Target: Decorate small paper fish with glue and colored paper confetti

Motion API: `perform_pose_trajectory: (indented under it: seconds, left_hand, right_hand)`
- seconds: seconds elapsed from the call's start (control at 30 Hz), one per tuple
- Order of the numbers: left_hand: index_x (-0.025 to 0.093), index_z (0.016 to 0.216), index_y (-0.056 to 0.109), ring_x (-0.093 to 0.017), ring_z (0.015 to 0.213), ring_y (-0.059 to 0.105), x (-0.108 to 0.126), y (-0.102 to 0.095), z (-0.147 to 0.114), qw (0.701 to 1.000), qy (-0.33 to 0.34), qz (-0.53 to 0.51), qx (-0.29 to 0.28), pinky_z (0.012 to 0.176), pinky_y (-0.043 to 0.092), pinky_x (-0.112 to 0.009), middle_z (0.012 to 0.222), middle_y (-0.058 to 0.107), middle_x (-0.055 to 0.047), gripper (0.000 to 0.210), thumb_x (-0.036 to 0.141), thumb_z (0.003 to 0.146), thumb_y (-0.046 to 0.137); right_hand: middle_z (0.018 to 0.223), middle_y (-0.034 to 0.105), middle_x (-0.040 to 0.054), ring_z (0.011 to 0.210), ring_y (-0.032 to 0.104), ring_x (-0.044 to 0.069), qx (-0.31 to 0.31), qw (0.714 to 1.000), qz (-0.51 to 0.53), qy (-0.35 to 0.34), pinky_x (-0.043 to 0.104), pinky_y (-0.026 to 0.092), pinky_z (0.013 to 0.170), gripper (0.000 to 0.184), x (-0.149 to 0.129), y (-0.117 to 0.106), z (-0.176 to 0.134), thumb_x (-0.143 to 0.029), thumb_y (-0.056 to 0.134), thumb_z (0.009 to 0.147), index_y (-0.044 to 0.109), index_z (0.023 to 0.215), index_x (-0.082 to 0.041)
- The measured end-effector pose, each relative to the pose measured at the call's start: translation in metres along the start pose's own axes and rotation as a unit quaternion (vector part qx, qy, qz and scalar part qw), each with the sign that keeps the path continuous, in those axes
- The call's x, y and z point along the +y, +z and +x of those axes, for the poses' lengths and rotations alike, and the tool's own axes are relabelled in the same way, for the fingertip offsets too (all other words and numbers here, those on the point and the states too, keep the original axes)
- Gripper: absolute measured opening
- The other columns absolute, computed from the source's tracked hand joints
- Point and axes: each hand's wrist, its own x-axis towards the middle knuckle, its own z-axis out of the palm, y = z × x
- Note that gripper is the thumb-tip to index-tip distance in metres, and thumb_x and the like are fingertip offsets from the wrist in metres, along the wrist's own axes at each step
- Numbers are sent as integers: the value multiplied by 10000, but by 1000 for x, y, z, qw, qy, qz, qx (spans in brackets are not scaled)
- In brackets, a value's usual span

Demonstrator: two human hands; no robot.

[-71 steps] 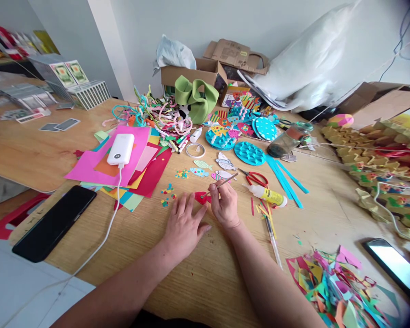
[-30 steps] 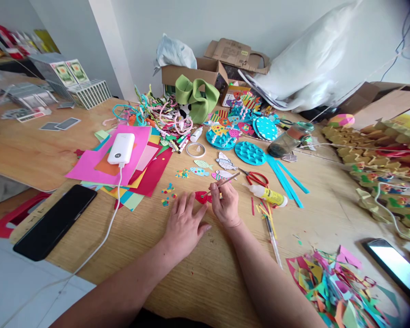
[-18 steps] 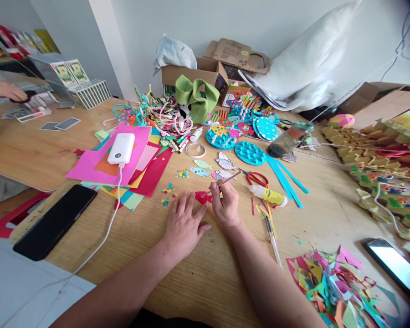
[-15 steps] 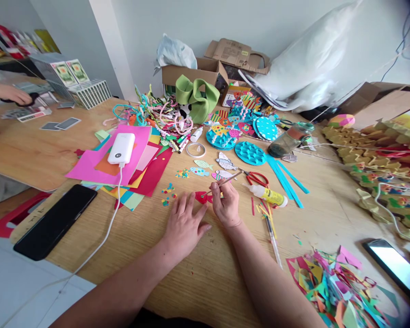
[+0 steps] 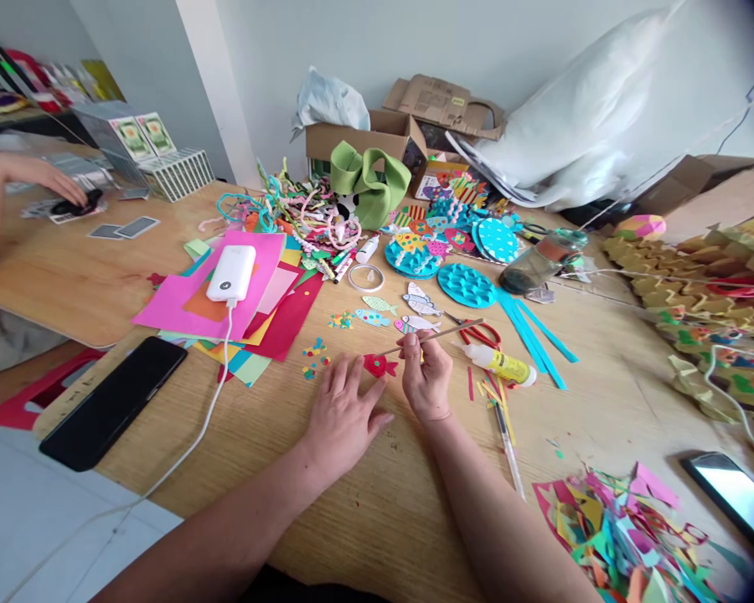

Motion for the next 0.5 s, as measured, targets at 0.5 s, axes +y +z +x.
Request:
perform_pose_trajectory:
  seconds: [0.5]
  left_hand:
    - [213, 1185, 657, -372, 1299, 437, 2, 3, 1, 999, -26, -10, -42, 1024, 392, -529, 1327, 560, -169, 441, 539, 909, 548]
  right_hand:
    - [675, 607, 20, 632, 581, 149, -165, 985, 44, -28, 282, 457, 618, 321, -50, 48, 37, -364, 424, 982, 513, 709, -221]
